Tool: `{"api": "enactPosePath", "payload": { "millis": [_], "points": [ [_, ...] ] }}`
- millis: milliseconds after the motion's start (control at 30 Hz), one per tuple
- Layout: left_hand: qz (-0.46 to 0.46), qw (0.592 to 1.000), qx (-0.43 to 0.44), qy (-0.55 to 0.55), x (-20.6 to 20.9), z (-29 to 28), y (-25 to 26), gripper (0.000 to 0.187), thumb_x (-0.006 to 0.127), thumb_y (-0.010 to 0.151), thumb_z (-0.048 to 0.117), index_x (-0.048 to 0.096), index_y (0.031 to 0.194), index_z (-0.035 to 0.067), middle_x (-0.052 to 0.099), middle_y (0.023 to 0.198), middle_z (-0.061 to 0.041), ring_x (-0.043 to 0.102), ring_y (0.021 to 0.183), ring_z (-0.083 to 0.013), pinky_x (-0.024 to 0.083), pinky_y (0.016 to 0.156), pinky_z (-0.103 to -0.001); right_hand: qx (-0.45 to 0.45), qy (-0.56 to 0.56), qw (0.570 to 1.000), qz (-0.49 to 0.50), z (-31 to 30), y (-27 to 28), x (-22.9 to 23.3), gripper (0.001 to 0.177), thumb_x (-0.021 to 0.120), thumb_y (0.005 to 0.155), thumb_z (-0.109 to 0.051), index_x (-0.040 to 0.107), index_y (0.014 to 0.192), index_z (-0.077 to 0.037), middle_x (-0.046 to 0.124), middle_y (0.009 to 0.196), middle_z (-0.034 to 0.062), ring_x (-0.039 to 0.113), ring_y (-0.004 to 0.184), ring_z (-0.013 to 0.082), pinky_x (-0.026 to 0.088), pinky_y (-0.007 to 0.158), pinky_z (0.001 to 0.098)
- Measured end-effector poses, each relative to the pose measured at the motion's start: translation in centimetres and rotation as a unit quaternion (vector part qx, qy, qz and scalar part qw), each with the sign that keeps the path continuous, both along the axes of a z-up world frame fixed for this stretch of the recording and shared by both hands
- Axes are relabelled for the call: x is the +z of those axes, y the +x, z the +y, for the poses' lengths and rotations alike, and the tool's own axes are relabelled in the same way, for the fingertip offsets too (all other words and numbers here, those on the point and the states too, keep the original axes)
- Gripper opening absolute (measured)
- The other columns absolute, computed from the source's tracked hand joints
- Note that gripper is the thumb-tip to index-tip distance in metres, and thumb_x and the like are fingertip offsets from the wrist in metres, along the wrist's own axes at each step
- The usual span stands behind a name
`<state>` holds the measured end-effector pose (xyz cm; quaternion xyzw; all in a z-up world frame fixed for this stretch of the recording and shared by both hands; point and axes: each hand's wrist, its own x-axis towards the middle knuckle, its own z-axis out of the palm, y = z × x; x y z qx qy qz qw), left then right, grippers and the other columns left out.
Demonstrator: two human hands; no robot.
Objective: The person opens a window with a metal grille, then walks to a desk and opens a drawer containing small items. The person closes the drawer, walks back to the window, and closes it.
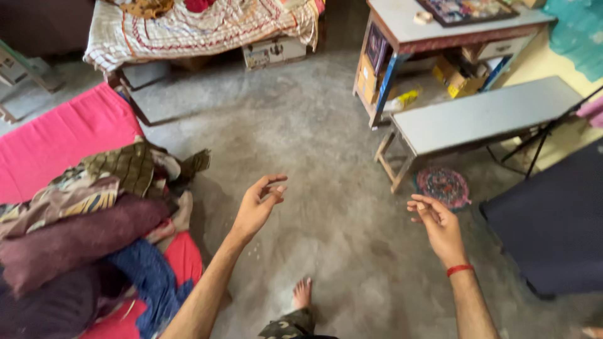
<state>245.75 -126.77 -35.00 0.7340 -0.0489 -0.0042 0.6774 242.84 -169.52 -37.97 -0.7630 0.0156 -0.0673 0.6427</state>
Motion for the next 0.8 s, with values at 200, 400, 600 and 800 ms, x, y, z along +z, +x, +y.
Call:
{"api": "enactPosePath", "payload": {
  "millis": [200, 400, 600, 800],
  "points": [
    [-0.038, 0.999, -0.027, -0.014, 1.7, -0.7, 11.5, 0.035, 0.065, 0.098, 0.02, 0.065, 0.129, 0.003, 0.069, 0.125, -0.003, 0.066, 0.101, -0.0116, 0.058, 0.087, -0.03, 0.0, 0.0, 1.0, -0.024, -0.3, 11.4, 1.3, 0.033, 0.056, 0.105, -0.02, 0.065, 0.13, -0.001, 0.073, 0.117, 0.0095, 0.07, 0.108, 0.0175, 0.058, 0.086, 0.0316],
    [-0.02, 0.999, -0.048, 0.009, 2.4, -2.7, 21.4, 0.035, 0.064, 0.098, 0.02, 0.065, 0.13, 0.006, 0.07, 0.125, -0.002, 0.067, 0.096, -0.0125, 0.058, 0.088, -0.031, -0.016, 0.014, 1.0, -0.011, -0.6, 19.9, 0.9, 0.033, 0.057, 0.104, -0.019, 0.065, 0.129, 0.0, 0.074, 0.116, 0.0098, 0.071, 0.108, 0.0174, 0.058, 0.085, 0.0314],
    [-0.006, 0.998, -0.069, 0.007, 0.9, -6.6, 31.6, 0.036, 0.065, 0.098, 0.02, 0.064, 0.132, 0.006, 0.07, 0.126, -0.002, 0.067, 0.097, -0.0136, 0.058, 0.088, -0.03, -0.022, 0.022, 0.999, -0.015, -3.4, 29.1, 0.1, 0.032, 0.057, 0.104, -0.019, 0.066, 0.129, -0.001, 0.073, 0.115, 0.0089, 0.069, 0.108, 0.0162, 0.058, 0.086, 0.0311],
    [-0.009, 0.996, -0.083, 0.007, 0.9, -12.3, 43.4, 0.036, 0.064, 0.098, 0.018, 0.064, 0.133, 0.006, 0.07, 0.13, -0.003, 0.066, 0.105, -0.0146, 0.057, 0.089, -0.032, -0.039, 0.046, 0.998, -0.006, -7.3, 40.1, -0.1, 0.031, 0.058, 0.104, -0.019, 0.068, 0.127, 0.0, 0.074, 0.113, 0.0104, 0.07, 0.106, 0.0173, 0.058, 0.086, 0.0318]
  ]
}}
